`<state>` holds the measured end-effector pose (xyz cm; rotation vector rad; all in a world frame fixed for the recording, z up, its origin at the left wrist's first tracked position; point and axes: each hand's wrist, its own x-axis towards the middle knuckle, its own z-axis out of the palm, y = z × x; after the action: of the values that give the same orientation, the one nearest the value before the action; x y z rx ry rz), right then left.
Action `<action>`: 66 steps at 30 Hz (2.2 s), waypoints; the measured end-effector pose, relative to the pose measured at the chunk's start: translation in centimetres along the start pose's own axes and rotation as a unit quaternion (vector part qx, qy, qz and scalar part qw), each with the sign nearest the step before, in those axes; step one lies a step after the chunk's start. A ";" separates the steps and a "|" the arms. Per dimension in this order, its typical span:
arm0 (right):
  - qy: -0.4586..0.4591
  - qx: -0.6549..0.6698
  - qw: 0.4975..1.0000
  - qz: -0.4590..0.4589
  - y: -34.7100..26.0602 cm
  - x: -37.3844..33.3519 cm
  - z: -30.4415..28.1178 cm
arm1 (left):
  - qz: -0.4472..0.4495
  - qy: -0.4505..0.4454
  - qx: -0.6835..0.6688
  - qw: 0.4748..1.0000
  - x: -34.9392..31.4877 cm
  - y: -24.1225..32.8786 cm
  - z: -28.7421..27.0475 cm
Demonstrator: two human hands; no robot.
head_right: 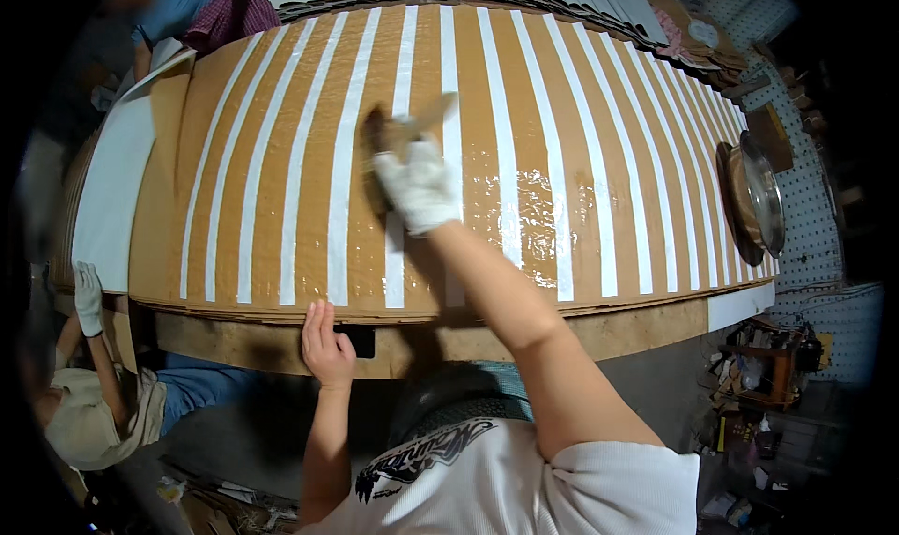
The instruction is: The person applies a liquid adhesive to a large, curved wooden surface using a brush. They repeatedly dip the brush into a metal bowl to reload the adhesive and spread it evenly across the wood.
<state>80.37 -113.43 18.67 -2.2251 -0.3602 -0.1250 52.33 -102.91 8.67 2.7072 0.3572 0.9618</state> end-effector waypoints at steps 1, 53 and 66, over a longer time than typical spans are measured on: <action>0.100 -0.025 0.994 -0.039 4.2 0.3 -1.6 | 0.000 0.002 -0.008 1.000 -0.1 0.2 0.2; 0.166 -0.002 0.976 0.143 19.7 -12.6 -28.7 | -0.118 -0.057 -0.026 0.991 1.2 10.6 -2.4; 0.385 0.420 0.785 0.244 37.2 -29.4 -48.4 | 0.062 -0.170 -0.340 0.923 -4.4 43.6 4.9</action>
<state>65.12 -179.32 15.07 -1.1573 0.5359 -0.4700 58.51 -146.01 15.88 2.1921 -0.1945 0.4887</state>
